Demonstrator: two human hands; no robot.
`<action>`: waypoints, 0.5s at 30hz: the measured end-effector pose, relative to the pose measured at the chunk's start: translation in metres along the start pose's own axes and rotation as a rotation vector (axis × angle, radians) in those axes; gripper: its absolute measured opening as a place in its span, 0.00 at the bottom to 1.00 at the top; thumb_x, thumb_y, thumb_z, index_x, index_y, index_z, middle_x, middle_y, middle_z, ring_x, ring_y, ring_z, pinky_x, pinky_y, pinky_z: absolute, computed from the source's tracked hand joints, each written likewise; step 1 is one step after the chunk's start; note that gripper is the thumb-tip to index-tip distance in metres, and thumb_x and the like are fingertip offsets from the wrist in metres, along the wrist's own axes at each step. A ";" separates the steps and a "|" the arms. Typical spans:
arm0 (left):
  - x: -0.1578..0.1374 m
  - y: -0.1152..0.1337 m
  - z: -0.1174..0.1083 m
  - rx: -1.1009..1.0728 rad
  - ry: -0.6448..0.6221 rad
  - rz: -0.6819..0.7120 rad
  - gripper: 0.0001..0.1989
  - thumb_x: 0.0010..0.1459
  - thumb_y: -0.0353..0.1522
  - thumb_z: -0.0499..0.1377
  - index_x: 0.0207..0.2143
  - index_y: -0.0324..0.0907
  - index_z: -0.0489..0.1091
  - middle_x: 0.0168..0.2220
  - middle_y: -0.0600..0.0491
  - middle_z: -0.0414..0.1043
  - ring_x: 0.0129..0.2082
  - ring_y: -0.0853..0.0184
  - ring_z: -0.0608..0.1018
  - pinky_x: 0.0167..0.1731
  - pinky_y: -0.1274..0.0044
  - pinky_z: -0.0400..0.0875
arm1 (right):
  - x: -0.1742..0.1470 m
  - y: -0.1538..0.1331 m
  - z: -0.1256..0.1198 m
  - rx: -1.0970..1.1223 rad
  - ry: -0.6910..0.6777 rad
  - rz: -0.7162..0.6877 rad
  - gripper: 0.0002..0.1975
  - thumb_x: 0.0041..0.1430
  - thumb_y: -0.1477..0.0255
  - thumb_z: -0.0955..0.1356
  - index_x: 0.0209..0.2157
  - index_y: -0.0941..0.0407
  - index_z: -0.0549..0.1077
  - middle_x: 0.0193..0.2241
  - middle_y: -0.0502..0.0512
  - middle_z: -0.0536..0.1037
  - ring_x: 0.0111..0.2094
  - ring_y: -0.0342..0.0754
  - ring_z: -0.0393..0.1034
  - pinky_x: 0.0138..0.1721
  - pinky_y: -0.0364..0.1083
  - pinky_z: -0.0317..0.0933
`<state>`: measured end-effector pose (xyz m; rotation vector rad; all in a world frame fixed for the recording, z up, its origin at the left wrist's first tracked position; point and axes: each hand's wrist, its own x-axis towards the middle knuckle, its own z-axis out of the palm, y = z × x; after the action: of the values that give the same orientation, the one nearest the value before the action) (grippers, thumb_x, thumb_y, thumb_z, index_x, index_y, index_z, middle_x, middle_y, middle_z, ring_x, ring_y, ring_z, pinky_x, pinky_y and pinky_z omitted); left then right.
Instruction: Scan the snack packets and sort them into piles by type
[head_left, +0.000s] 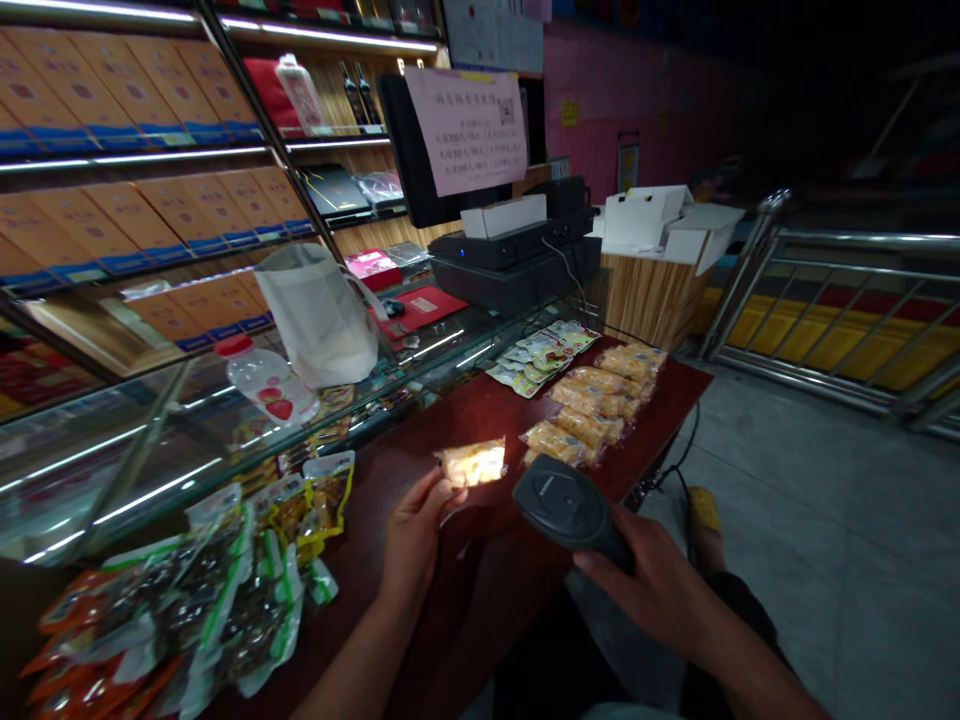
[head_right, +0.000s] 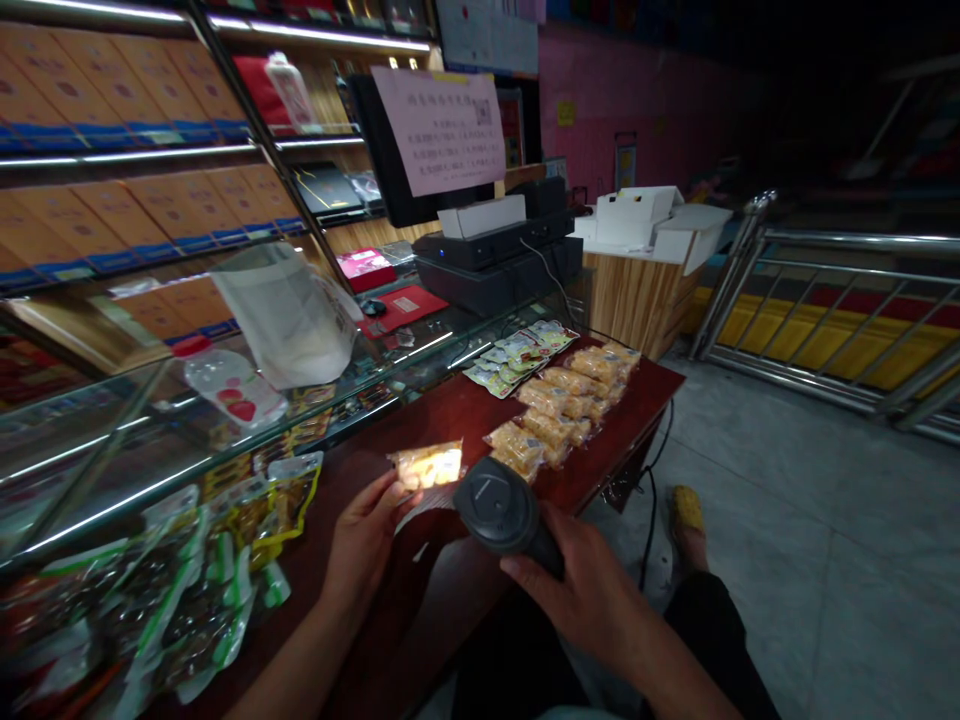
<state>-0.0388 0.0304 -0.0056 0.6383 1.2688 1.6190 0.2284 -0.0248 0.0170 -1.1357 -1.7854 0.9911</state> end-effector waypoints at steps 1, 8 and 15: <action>0.000 0.000 0.000 -0.003 0.003 -0.001 0.17 0.41 0.29 0.73 0.36 0.37 0.79 0.35 0.49 0.82 0.32 0.64 0.84 0.37 0.74 0.81 | 0.000 0.001 0.000 -0.007 0.001 0.000 0.20 0.65 0.62 0.68 0.54 0.55 0.72 0.50 0.60 0.81 0.51 0.59 0.75 0.52 0.53 0.67; 0.002 -0.002 -0.001 0.004 -0.019 0.021 0.21 0.38 0.34 0.75 0.37 0.37 0.80 0.37 0.48 0.82 0.34 0.64 0.83 0.38 0.73 0.80 | -0.005 0.006 0.001 -0.031 0.020 0.036 0.20 0.66 0.58 0.66 0.53 0.55 0.72 0.50 0.62 0.81 0.54 0.62 0.73 0.55 0.57 0.65; 0.017 0.009 -0.009 -0.029 0.019 0.039 0.17 0.42 0.31 0.75 0.36 0.37 0.79 0.37 0.50 0.81 0.34 0.66 0.82 0.38 0.73 0.81 | -0.010 0.010 0.001 0.022 0.045 0.065 0.21 0.66 0.58 0.66 0.55 0.53 0.72 0.51 0.60 0.80 0.55 0.61 0.73 0.58 0.57 0.63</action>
<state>-0.0566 0.0416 -0.0025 0.6342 1.2520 1.6757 0.2336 -0.0313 0.0061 -1.1999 -1.7075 1.0140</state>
